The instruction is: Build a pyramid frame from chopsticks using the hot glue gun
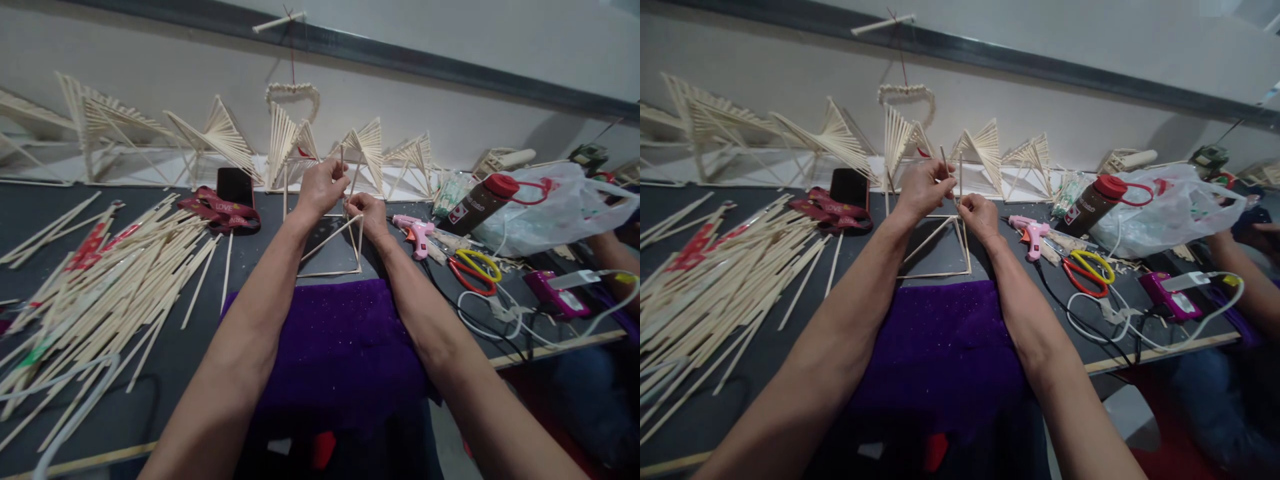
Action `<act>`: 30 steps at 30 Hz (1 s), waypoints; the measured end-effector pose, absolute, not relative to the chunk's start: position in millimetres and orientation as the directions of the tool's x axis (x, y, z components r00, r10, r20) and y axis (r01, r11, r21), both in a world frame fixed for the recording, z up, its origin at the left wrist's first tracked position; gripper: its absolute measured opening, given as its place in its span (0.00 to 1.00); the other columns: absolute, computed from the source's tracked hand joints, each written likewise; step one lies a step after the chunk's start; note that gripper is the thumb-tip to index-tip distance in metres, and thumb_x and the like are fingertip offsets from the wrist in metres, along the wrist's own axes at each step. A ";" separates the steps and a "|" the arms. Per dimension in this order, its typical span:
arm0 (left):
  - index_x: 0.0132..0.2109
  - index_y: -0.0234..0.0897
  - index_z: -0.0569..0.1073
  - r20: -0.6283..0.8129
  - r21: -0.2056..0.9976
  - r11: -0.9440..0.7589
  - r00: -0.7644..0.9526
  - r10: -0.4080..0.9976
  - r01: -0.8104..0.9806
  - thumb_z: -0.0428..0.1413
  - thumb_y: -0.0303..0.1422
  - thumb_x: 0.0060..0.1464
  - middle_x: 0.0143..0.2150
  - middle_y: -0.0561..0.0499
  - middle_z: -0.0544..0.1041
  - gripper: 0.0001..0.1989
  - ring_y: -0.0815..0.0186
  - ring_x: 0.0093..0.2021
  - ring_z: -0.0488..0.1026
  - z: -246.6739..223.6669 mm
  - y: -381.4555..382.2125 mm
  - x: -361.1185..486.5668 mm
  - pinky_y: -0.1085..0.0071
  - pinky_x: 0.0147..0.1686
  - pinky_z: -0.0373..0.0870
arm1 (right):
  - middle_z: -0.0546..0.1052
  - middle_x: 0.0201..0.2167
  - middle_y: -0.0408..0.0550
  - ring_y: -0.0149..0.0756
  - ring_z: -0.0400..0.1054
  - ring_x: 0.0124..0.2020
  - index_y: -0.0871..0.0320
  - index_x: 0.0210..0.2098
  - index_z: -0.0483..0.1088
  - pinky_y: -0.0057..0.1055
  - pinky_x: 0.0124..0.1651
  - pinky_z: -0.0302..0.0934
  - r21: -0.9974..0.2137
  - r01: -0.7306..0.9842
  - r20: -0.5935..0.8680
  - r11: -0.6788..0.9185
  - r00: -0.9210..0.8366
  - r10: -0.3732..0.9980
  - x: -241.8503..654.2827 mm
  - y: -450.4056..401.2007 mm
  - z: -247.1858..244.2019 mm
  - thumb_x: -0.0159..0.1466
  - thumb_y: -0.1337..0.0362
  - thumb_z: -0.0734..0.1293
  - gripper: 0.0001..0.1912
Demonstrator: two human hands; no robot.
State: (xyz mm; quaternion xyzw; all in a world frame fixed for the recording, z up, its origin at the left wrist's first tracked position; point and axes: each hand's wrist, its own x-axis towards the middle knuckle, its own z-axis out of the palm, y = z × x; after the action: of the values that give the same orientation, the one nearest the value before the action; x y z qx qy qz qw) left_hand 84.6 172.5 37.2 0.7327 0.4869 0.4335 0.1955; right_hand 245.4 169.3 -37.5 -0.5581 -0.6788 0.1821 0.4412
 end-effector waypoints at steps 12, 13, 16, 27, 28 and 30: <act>0.52 0.38 0.80 0.418 0.745 -0.428 0.141 0.897 0.511 0.54 0.28 0.61 0.42 0.50 0.83 0.15 0.64 0.35 0.81 45.8 164.2 86.8 0.71 0.37 0.77 | 0.80 0.32 0.43 0.35 0.71 0.34 0.56 0.33 0.76 0.30 0.42 0.62 -0.712 0.638 0.389 0.294 0.008 0.921 245.9 167.9 -37.6 0.62 0.61 0.68 0.06; 0.51 0.38 0.80 0.419 0.745 -0.430 0.144 0.897 0.509 0.54 0.28 0.62 0.41 0.50 0.83 0.14 0.64 0.35 0.81 45.2 164.3 86.9 0.70 0.38 0.77 | 0.80 0.32 0.43 0.35 0.71 0.35 0.56 0.33 0.76 0.30 0.42 0.63 -0.710 0.638 0.390 0.297 0.005 0.921 245.9 167.9 -37.9 0.62 0.61 0.68 0.06; 0.51 0.37 0.80 0.419 0.743 -0.431 0.147 0.896 0.511 0.55 0.29 0.61 0.43 0.50 0.84 0.14 0.65 0.34 0.81 42.7 165.7 87.1 0.71 0.38 0.77 | 0.81 0.34 0.43 0.35 0.72 0.36 0.56 0.34 0.76 0.30 0.43 0.63 -0.697 0.656 0.388 0.291 0.002 0.922 246.0 167.7 -38.3 0.63 0.61 0.68 0.07; 0.49 0.37 0.80 0.366 0.760 -0.412 0.193 0.910 0.502 0.54 0.27 0.61 0.39 0.48 0.83 0.13 0.62 0.36 0.81 34.5 171.8 93.5 0.68 0.41 0.79 | 0.83 0.49 0.52 0.48 0.76 0.50 0.56 0.46 0.79 0.39 0.52 0.67 -0.497 0.862 0.198 0.097 0.004 0.980 241.7 155.0 -20.1 0.62 0.56 0.75 0.15; 0.48 0.37 0.81 0.363 0.767 -0.412 0.197 0.911 0.492 0.54 0.26 0.62 0.39 0.47 0.83 0.13 0.62 0.36 0.82 34.3 172.2 93.9 0.67 0.41 0.79 | 0.83 0.50 0.53 0.49 0.76 0.51 0.56 0.46 0.80 0.39 0.52 0.67 -0.481 0.873 0.185 0.084 0.007 0.983 240.1 155.4 -20.1 0.63 0.56 0.74 0.15; 0.48 0.37 0.81 0.356 0.775 -0.407 0.198 0.913 0.483 0.53 0.26 0.61 0.40 0.47 0.83 0.13 0.62 0.36 0.82 33.6 173.1 94.0 0.67 0.41 0.79 | 0.82 0.50 0.53 0.49 0.76 0.51 0.55 0.46 0.80 0.40 0.52 0.68 -0.446 0.892 0.172 0.069 0.009 0.985 236.5 157.0 -21.4 0.65 0.57 0.72 0.13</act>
State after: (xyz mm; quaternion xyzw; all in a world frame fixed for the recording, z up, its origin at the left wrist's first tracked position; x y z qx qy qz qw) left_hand 94.0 173.1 33.6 0.7292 0.4789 0.4144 0.2593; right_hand 236.5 157.0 -21.4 -0.6743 -0.6961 0.1036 0.2238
